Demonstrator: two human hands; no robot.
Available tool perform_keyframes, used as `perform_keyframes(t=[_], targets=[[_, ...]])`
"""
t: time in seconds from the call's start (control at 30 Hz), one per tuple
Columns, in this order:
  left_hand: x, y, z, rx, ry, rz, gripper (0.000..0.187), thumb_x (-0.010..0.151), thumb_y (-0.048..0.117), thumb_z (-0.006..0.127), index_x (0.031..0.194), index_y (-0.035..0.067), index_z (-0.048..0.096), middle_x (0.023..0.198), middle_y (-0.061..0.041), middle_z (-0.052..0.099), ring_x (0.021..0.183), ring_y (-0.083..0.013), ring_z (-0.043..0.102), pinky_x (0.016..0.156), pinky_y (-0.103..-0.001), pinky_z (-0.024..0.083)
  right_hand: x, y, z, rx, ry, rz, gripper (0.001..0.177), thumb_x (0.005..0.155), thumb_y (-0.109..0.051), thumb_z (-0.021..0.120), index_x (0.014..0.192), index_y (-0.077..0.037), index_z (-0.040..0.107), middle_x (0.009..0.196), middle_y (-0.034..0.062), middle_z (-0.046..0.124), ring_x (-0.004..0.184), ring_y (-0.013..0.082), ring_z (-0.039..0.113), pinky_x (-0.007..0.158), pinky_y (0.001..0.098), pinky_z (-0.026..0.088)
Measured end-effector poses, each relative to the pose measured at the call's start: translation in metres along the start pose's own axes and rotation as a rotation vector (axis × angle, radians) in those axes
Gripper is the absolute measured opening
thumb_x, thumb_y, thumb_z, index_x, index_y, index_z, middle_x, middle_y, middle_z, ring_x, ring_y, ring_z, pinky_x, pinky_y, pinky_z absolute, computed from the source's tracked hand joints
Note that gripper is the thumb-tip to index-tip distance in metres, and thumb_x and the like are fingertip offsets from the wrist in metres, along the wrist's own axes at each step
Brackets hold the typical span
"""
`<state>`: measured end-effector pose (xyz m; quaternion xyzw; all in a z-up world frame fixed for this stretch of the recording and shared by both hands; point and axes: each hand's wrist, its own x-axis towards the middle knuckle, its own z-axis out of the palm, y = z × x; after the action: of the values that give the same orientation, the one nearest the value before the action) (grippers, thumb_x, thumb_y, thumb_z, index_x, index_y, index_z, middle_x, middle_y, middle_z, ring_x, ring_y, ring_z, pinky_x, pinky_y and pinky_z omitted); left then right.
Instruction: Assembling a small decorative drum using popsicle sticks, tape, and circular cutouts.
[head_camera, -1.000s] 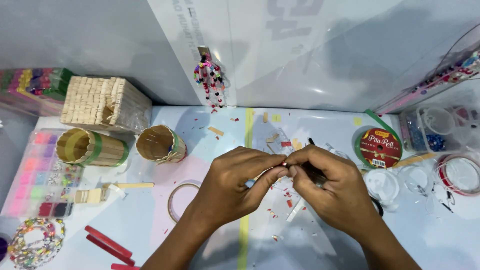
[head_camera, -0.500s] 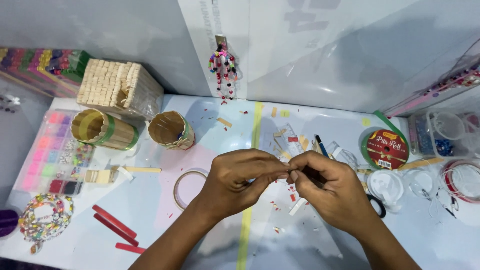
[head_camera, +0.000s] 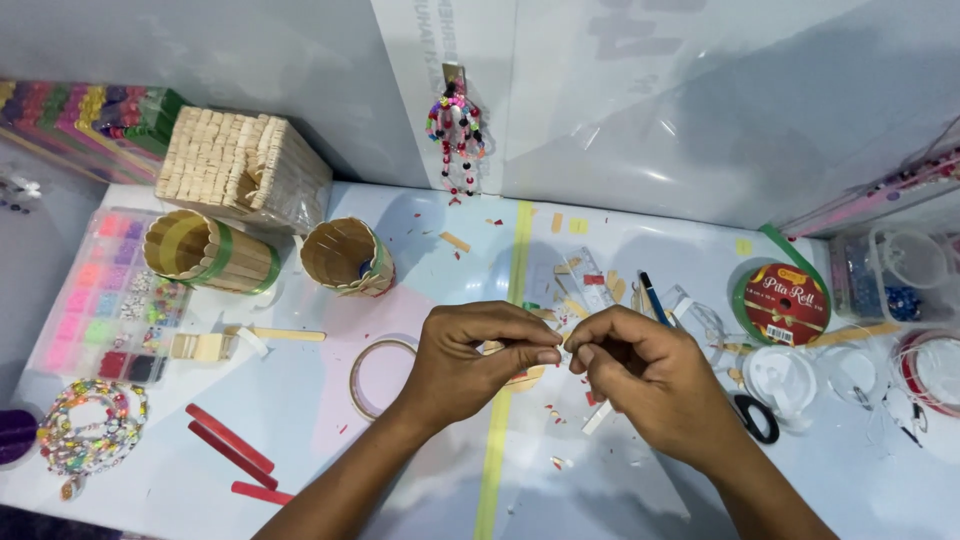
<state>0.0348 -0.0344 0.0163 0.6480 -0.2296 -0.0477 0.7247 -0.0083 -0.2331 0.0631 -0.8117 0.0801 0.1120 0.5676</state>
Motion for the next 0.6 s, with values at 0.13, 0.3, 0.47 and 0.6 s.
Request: perform_keyframes(t=[0.13, 0.3, 0.47, 0.6], targets=[[0.002, -0.001, 0.000, 0.058, 0.009, 0.063, 0.009, 0.086, 0.007, 0.082, 0.094, 0.010, 0.080, 0.093, -0.008, 0.080, 0.087, -0.0158, 0.075, 0.075, -0.024, 0.059, 0.000, -0.004, 0.000, 0.079, -0.020, -0.009, 0.014, 0.090, -0.010, 0.068, 0.093, -0.002, 0.080, 0.059, 0.0087, 0.069, 0.051, 0.0147, 0.064, 0.052, 0.0280, 0.058], [0.004, -0.007, 0.000, 0.161, 0.050, 0.225, 0.015, 0.089, -0.004, 0.074, 0.096, 0.008, 0.078, 0.092, -0.009, 0.079, 0.086, -0.0207, 0.078, 0.078, -0.028, 0.066, 0.002, -0.001, -0.001, -0.136, 0.039, -0.212, 0.022, 0.089, -0.017, 0.071, 0.108, -0.011, 0.082, 0.062, 0.0012, 0.077, 0.052, 0.0089, 0.069, 0.057, 0.0216, 0.058], [0.005, -0.013, 0.001, 0.236, 0.050, 0.269, 0.018, 0.090, -0.007, 0.070, 0.095, 0.008, 0.078, 0.094, -0.010, 0.078, 0.086, -0.0210, 0.079, 0.078, -0.027, 0.065, 0.007, 0.000, -0.002, -0.172, 0.016, -0.211, 0.019, 0.089, -0.018, 0.072, 0.102, -0.014, 0.084, 0.061, -0.0005, 0.077, 0.050, 0.0072, 0.069, 0.052, 0.0201, 0.057], [0.003, -0.019, -0.003, 0.250, 0.007, 0.264, 0.030, 0.088, -0.013, 0.063, 0.105, 0.009, 0.076, 0.096, -0.011, 0.078, 0.090, -0.0211, 0.079, 0.078, -0.028, 0.067, 0.008, 0.001, -0.003, -0.147, 0.005, -0.201, 0.021, 0.087, -0.020, 0.073, 0.103, -0.012, 0.085, 0.065, 0.0011, 0.080, 0.051, 0.0085, 0.072, 0.053, 0.0202, 0.060]])
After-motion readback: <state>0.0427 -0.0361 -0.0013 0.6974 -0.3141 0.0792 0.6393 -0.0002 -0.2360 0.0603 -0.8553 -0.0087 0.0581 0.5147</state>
